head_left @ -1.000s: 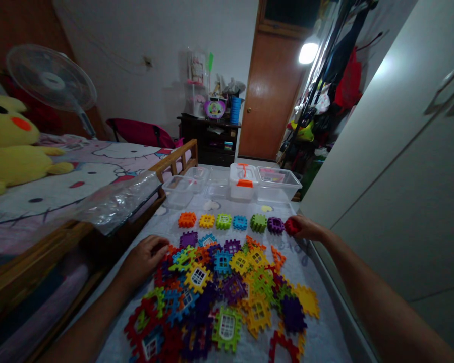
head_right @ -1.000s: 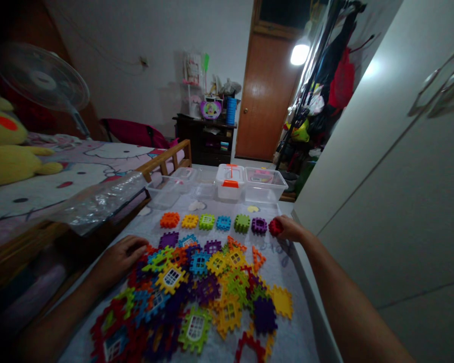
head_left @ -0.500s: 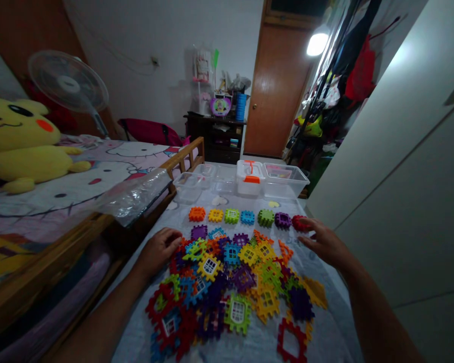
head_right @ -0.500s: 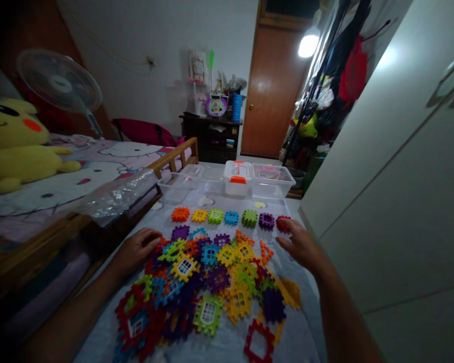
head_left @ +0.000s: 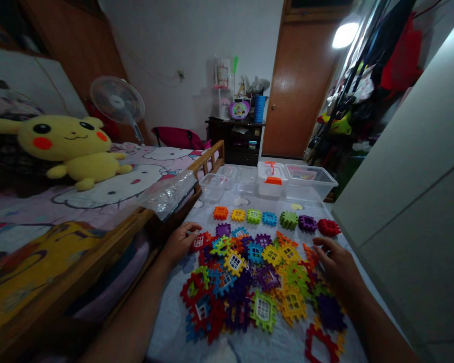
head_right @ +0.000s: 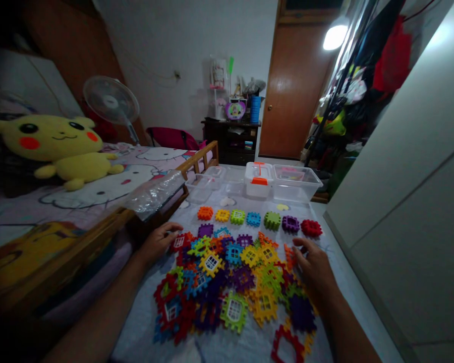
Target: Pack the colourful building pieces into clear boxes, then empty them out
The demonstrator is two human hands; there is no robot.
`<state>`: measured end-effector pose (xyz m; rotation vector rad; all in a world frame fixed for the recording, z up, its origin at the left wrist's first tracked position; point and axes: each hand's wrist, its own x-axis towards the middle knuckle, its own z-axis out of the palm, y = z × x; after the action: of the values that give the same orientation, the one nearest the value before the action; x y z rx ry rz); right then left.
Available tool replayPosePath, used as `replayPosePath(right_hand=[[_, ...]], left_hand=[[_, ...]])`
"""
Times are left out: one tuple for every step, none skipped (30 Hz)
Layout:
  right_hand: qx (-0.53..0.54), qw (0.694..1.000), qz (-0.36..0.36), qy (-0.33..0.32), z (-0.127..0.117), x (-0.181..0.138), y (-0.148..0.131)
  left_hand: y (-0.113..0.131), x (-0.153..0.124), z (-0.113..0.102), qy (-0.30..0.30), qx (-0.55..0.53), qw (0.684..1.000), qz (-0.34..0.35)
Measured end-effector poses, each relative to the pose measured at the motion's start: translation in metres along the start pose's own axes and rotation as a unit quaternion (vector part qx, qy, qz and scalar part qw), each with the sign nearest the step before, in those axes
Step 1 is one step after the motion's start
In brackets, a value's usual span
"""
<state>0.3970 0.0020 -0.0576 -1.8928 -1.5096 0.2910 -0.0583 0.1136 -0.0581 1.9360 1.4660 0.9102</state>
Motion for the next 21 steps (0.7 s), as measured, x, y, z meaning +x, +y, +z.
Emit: replayPosePath(right_hand=[[0.006,1.0,0.013,0.004,0.0,0.0,0.002],[0.011,1.0,0.022,0.008,0.0,0.001,0.004],[0.013,1.0,0.027,0.01,0.001,0.001,0.006],[0.012,0.999,0.028,0.01,0.001,0.002,0.007],[0.011,1.0,0.028,0.007,0.002,0.002,0.008],[0.009,1.0,0.028,0.003,0.002,0.003,0.009],[0.008,1.0,0.028,-0.004,0.003,0.003,0.011],[0.008,0.999,0.03,-0.011,0.004,0.003,0.012],[0.008,0.999,0.031,-0.016,0.004,0.004,0.013],[0.007,0.999,0.034,-0.02,0.004,0.004,0.014],[0.006,0.999,0.038,-0.022,0.004,0.004,0.014],[0.005,0.999,0.041,-0.023,0.004,0.004,0.014],[0.003,0.999,0.043,-0.024,0.004,0.004,0.014],[0.002,0.999,0.043,-0.024,0.004,0.004,0.013],[0.001,0.999,0.042,-0.025,0.004,0.004,0.013],[0.0,0.999,0.041,-0.024,0.003,0.004,0.012],[0.0,0.999,0.041,-0.023,0.003,0.004,0.011],[0.001,0.999,0.042,-0.021,0.003,0.004,0.01],[0.003,0.999,0.043,-0.019,0.004,0.003,0.01],[0.004,0.999,0.044,-0.019,0.004,0.003,0.009],[0.006,0.999,0.043,-0.019,0.004,0.003,0.009]], left_hand=[[-0.002,0.0,-0.002,-0.005,0.002,1.0,-0.01],[-0.005,-0.001,-0.005,-0.013,0.003,1.0,-0.02],[-0.007,-0.001,-0.007,-0.024,0.001,0.999,-0.03],[-0.009,-0.001,-0.01,-0.042,-0.002,0.998,-0.036],[-0.01,-0.002,-0.013,-0.065,-0.004,0.997,-0.036],[-0.011,-0.002,-0.015,-0.092,-0.003,0.995,-0.031],[-0.011,-0.003,-0.017,-0.118,0.001,0.993,-0.024],[-0.011,-0.003,-0.019,-0.141,0.007,0.99,-0.014],[-0.01,-0.004,-0.02,-0.158,0.012,0.987,-0.004],[-0.009,-0.005,-0.021,-0.168,0.017,0.986,0.005],[-0.008,-0.005,-0.021,-0.172,0.02,0.985,0.012],[-0.007,-0.006,-0.021,-0.173,0.023,0.984,0.019],[-0.006,-0.006,-0.02,-0.172,0.026,0.984,0.026],[-0.006,-0.007,-0.02,-0.169,0.03,0.985,0.031],[-0.004,-0.007,-0.019,-0.163,0.032,0.985,0.033],[-0.003,-0.007,-0.018,-0.156,0.031,0.987,0.032],[-0.001,-0.007,-0.018,-0.144,0.025,0.989,0.025],[0.002,-0.007,-0.017,-0.129,0.014,0.991,0.015],[0.005,-0.007,-0.016,-0.112,0.001,0.994,0.003],[0.007,-0.007,-0.016,-0.095,-0.013,0.995,-0.01],[0.01,-0.007,-0.015,-0.08,-0.024,0.996,-0.02]])
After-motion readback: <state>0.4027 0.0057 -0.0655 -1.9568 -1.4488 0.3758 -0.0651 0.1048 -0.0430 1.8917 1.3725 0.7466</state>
